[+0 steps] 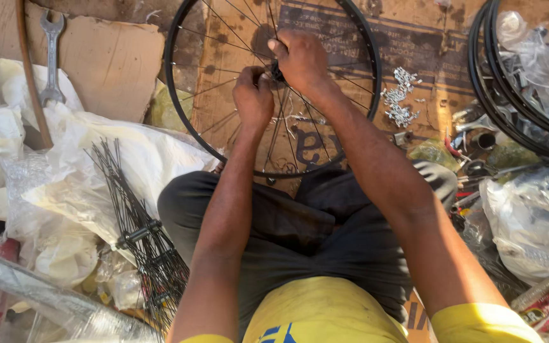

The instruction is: The person is assembling a bicycle wheel by hand, inserting spokes into the rim and hub, and securing them with nipples. The person sits on the floor in a cluttered workshop environment, manipulating the wheel and spokes to build the wheel structure.

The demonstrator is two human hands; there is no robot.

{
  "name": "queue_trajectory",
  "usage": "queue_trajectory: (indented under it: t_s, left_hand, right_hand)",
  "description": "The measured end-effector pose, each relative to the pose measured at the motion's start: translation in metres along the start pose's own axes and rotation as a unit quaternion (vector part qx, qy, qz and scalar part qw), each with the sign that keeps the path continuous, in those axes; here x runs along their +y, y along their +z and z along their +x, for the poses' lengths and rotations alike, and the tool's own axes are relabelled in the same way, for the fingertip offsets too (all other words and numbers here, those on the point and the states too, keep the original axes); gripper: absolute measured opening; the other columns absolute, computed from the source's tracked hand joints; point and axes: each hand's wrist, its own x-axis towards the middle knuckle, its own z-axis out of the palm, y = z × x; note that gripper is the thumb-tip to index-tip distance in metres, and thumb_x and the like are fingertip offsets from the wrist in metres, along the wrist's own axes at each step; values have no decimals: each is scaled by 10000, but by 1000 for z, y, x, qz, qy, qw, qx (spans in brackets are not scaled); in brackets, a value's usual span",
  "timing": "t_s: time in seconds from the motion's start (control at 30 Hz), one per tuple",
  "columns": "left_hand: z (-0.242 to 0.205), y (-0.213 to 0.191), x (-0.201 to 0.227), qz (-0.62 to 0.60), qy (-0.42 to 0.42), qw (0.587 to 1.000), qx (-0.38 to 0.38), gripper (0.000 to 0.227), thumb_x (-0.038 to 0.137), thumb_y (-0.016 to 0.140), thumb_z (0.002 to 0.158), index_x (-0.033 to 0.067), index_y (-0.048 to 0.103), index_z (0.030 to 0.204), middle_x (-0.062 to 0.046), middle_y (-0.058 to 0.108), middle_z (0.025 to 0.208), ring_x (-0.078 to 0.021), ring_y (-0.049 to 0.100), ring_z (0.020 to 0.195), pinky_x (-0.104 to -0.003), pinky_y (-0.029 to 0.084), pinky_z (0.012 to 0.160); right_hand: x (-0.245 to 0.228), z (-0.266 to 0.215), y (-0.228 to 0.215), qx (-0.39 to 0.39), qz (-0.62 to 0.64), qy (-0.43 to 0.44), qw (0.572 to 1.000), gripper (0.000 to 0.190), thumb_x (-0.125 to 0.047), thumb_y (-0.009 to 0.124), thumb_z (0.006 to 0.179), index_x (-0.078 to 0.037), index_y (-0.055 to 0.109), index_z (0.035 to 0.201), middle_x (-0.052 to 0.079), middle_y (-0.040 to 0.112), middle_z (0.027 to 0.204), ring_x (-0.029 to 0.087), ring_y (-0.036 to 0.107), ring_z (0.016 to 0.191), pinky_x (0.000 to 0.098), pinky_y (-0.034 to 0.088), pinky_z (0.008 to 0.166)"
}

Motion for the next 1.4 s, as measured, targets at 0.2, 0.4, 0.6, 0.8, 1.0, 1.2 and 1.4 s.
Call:
queue_trajectory:
  t_s: [0.2, 0.4, 0.6, 0.8, 1.0, 1.2, 1.4]
  left_hand:
    - [7, 10, -13, -67, -66, 996, -7, 143, 90, 634, 945, -19, 705, 1005, -124, 749, 830, -218, 715, 744, -364, 572, 718]
    - [19, -8, 9, -263, -266, 925, -70, 279, 248, 665, 971, -29, 664, 940, -36, 619, 684, -112, 560, 518, -288, 443, 439]
    - [18, -13, 5, -110, -279, 924, -237, 327, 310, 712, 937, -15, 715, 901, -108, 689, 738, -213, 652, 594, -353, 519, 517]
    - [14, -16, -13, 178, -131, 964, -148, 309, 334, 706, 885, 39, 744, 967, -202, 748, 954, -418, 698, 923, -505, 539, 807]
    - [25, -10, -22, 174, -125, 962, -171, 318, 354, 709, 892, 66, 776, 1011, -206, 749, 962, -395, 694, 851, -489, 533, 722]
    - [30, -38, 2, -181, -309, 903, -237, 331, 284, 726, 925, -19, 714, 1057, -173, 691, 843, -156, 678, 547, -335, 495, 492]
    - [9, -11, 4, 167, -49, 954, -246, 337, 267, 794, 772, 49, 762, 1027, -183, 772, 974, -353, 720, 895, -457, 554, 760]
  right_hand:
    - [2, 21, -23, 72, 157, 12, 985, 293, -276, 708, 1085, -46, 700, 903, 101, 620, 712, 265, 573, 627, 471, 427, 609]
    - [-38, -62, -47, 84, 161, -125, 975, 187, -176, 612, 1093, -52, 701, 1201, 70, 750, 984, 178, 740, 821, 353, 607, 740]
    - [-20, -94, -33, 140, 254, 19, 957, 181, -140, 618, 1119, -38, 696, 1247, 125, 744, 1099, 185, 687, 830, 343, 565, 670]
    - [52, -24, -38, 221, 325, 92, 915, 330, -204, 677, 1086, -39, 606, 809, 4, 452, 701, 135, 356, 624, 314, 300, 593]
    - [-29, -82, 1, 69, 106, -225, 966, 180, -160, 719, 822, -129, 558, 747, 84, 590, 770, 295, 603, 721, 437, 456, 623]
    - [-64, -158, 0, -80, 196, -186, 959, 254, -41, 638, 783, -67, 675, 1033, 114, 671, 877, 292, 668, 789, 417, 537, 653]
    - [5, -154, 49, 39, 318, 289, 902, 278, -74, 629, 963, 15, 708, 1213, 18, 649, 834, 108, 573, 702, 277, 467, 596]
